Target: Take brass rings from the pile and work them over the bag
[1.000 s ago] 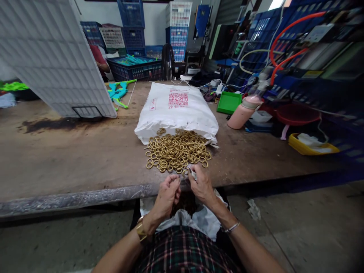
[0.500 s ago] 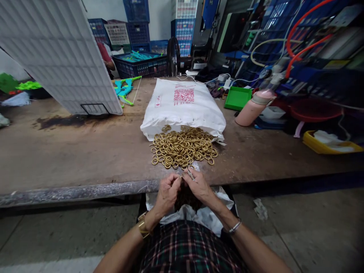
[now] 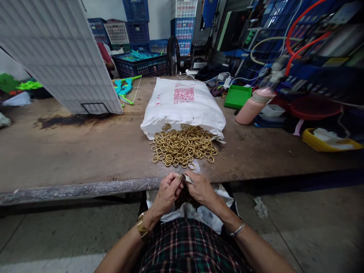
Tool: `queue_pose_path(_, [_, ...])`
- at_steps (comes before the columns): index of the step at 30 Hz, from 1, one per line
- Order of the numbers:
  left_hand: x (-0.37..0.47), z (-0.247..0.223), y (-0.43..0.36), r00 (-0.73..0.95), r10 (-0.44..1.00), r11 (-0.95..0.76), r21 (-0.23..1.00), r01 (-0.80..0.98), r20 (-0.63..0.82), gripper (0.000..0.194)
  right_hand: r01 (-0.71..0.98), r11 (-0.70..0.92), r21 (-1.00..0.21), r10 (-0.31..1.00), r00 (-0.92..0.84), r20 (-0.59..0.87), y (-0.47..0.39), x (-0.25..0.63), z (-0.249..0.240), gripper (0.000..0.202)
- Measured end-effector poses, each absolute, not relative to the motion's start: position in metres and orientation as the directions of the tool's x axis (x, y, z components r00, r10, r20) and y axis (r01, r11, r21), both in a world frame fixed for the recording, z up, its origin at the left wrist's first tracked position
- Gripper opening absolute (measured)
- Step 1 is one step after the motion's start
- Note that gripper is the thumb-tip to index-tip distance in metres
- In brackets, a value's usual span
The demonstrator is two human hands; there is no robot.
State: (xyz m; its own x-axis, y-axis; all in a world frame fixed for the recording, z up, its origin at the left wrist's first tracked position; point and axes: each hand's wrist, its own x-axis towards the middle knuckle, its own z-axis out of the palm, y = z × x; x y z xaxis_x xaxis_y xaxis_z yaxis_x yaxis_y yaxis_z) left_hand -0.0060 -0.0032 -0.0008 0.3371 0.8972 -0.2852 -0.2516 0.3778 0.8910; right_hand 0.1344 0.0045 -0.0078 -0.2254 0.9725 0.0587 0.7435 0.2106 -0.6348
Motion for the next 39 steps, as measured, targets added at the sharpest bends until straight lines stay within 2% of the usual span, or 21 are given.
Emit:
queue_pose_path(6, [-0.008,-0.004,-0.005,0.294,0.921,0.312,0.935,-0.170,-0.255,0.036,0.839,0.256,-0.481,0.961,-0.275,0.033,0.000,0.130,-0.007,0.017])
queue_pose_path(13, [-0.008,0.000,-0.007,0.251,0.941,0.255,0.963,-0.091,-0.225,0.036,0.899,0.218,-0.379,0.969,-0.246,-0.027,-0.001,0.128,0.001,0.020])
queue_pose_path(19, [-0.007,-0.004,-0.008,0.224,0.951,0.235,0.970,-0.070,-0.214,0.034,0.914,0.205,-0.351,0.972,-0.233,-0.040,-0.002,0.128,0.001,0.021])
queue_pose_path(23, [-0.010,-0.009,-0.010,0.233,0.952,0.219,0.973,-0.073,-0.197,0.035,0.894,0.226,-0.388,0.958,-0.277,-0.080,-0.002,0.127,-0.001,0.021])
queue_pose_path(26, [-0.013,-0.002,-0.017,0.261,0.946,0.226,0.968,-0.111,-0.191,0.035,0.897,0.215,-0.385,0.955,-0.276,-0.111,-0.001,0.128,-0.003,0.021])
queue_pose_path(29, [-0.014,0.014,-0.028,0.357,0.913,0.269,0.950,-0.159,-0.198,0.033,0.946,0.112,-0.305,0.982,-0.152,-0.109,0.003,0.136,-0.005,0.021])
queue_pose_path(33, [-0.011,0.024,-0.033,0.461,0.856,0.398,0.866,-0.301,-0.233,0.033,0.965,-0.013,-0.261,1.000,0.012,-0.006,0.013,0.147,-0.005,0.020])
queue_pose_path(36, [-0.008,0.018,-0.026,0.441,0.852,0.472,0.780,-0.411,-0.283,0.032,0.962,-0.077,-0.262,0.993,0.096,0.061,0.022,0.151,-0.004,0.019])
queue_pose_path(39, [-0.009,0.011,-0.019,0.400,0.855,0.507,0.700,-0.504,-0.331,0.023,0.963,-0.115,-0.243,0.991,0.129,0.045,0.028,0.150,-0.004,0.020])
